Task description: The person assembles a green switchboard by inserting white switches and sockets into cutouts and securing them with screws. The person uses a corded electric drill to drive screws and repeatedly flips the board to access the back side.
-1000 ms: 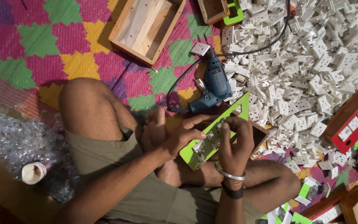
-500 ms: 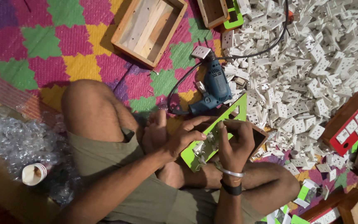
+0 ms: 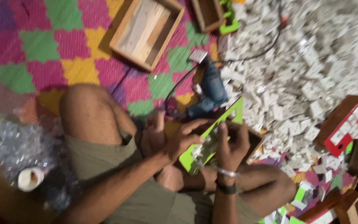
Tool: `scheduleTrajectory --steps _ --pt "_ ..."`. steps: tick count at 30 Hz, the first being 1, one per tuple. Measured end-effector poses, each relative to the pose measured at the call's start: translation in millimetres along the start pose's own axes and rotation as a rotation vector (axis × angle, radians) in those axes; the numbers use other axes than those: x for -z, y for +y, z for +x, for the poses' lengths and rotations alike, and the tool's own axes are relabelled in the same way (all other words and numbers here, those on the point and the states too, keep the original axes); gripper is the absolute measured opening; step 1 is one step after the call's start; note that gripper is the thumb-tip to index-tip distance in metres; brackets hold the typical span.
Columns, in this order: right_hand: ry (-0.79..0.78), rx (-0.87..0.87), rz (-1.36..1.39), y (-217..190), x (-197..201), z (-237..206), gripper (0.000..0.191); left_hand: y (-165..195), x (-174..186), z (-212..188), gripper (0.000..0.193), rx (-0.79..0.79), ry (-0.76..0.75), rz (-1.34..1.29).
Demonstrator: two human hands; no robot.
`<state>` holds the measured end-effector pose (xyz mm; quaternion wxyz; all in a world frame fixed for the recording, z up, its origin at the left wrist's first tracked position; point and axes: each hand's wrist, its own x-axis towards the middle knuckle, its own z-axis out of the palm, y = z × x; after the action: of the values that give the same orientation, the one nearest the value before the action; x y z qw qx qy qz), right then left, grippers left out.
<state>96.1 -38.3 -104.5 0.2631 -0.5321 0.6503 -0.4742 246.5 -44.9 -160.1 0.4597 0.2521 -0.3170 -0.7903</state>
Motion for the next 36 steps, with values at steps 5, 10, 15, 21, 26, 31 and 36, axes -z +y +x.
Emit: scheduleTrajectory --steps 5,10,15,21,26,31,36 --pt "0.066 0.069 0.042 -1 -10 -3 0.009 8 -1 1 0.06 0.019 0.018 -0.013" --pt "0.045 -0.022 0.18 16 -7 -8 0.012 4 -2 -4 0.061 0.009 0.019 0.043" --pt "0.059 -0.011 0.148 37 -4 3 0.011 7 1 4 0.065 -0.095 -0.076 0.178" --pt "0.182 0.114 -0.042 45 -8 14 0.016 24 -17 22 0.065 -0.013 0.179 0.282" --pt "0.23 0.025 0.166 39 -14 2 0.01 30 -15 12 0.064 0.133 0.57 0.75" --pt "0.06 -0.002 0.143 26 4 -10 0.011 24 -11 0 0.064 -0.104 0.078 0.181" --pt "0.093 -0.122 0.157 17 10 -18 0.012 3 -24 -11 0.062 -0.121 0.018 0.219"
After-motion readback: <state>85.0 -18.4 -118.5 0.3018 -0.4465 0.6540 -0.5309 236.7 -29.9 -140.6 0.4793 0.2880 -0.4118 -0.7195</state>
